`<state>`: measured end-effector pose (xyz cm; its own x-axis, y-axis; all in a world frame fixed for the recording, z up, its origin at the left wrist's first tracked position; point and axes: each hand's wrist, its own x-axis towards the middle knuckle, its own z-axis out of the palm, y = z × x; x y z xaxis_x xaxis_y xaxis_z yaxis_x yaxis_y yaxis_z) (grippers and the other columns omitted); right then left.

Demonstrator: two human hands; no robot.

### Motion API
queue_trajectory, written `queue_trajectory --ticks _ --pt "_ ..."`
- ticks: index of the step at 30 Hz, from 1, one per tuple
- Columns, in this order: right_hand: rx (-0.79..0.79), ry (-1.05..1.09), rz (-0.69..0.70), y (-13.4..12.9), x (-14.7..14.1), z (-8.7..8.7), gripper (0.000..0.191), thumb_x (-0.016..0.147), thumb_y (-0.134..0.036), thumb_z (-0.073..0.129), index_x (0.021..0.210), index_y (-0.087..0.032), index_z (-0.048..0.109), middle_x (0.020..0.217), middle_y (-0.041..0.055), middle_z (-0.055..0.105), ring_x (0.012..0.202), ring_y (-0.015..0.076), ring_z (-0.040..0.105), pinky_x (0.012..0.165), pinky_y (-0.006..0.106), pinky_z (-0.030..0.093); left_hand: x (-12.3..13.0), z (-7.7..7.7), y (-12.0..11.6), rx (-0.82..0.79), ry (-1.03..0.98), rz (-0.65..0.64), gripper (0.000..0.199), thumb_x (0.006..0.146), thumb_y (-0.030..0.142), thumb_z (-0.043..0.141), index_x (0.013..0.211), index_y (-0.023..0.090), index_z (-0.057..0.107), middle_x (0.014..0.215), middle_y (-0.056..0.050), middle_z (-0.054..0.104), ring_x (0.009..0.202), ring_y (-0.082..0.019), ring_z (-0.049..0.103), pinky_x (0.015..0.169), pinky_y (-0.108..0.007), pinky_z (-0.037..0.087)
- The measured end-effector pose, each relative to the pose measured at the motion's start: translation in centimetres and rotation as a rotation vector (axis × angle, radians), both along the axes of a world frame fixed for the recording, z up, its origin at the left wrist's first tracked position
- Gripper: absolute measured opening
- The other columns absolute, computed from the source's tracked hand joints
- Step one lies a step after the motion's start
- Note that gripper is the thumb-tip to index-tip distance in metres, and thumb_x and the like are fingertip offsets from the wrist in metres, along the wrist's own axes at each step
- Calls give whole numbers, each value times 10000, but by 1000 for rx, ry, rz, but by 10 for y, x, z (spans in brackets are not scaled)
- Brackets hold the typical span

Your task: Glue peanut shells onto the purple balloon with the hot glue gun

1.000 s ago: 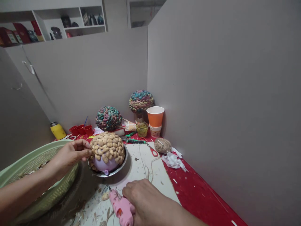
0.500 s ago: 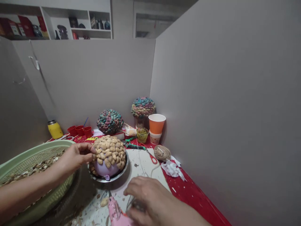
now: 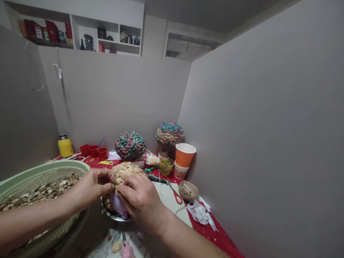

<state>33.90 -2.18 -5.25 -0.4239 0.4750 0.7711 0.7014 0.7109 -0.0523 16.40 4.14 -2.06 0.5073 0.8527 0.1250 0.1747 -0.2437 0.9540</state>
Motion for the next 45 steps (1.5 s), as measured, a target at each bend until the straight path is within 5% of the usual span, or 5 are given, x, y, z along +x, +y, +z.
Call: queue_trajectory --ticks 21,31,35,39,45 --pt "121 -156 -69 0 6 -9 212 995 -145 413 1013 -125 623 830 87 584 720 205 503 627 322 357 -4 5 15 -87 93 -46 90 528 242 644 574 173 612 509 48 537 495 -114 437 511 -231 322" --pt "168 -190 -75 3 7 -12 188 971 -121 439 1029 -110 617 824 88 578 715 208 512 627 334 372 -1 4 15 26 94 127 237 505 141 626 716 196 532 606 74 520 534 -115 432 529 -234 342" --pt "185 -206 -70 5 8 -13 187 967 -116 436 1050 -110 604 831 97 589 721 216 517 621 339 381 1 8 13 77 165 138 549 541 113 616 1085 182 599 948 -26 691 770 -211 611 719 -309 469" --pt "185 -244 -77 6 12 -19 199 969 -117 440 1108 -108 582 859 104 602 749 224 523 650 356 391 3 7 17 46 191 48 655 582 94 594 1232 173 590 1266 -76 651 1172 -279 574 1011 -346 412" --pt "213 -303 -80 4 14 -20 191 964 -89 447 1102 -82 580 863 113 602 748 226 504 655 362 383 5 5 21 58 188 -1 657 594 88 587 1244 179 608 1298 -57 648 1216 -279 568 1047 -339 411"
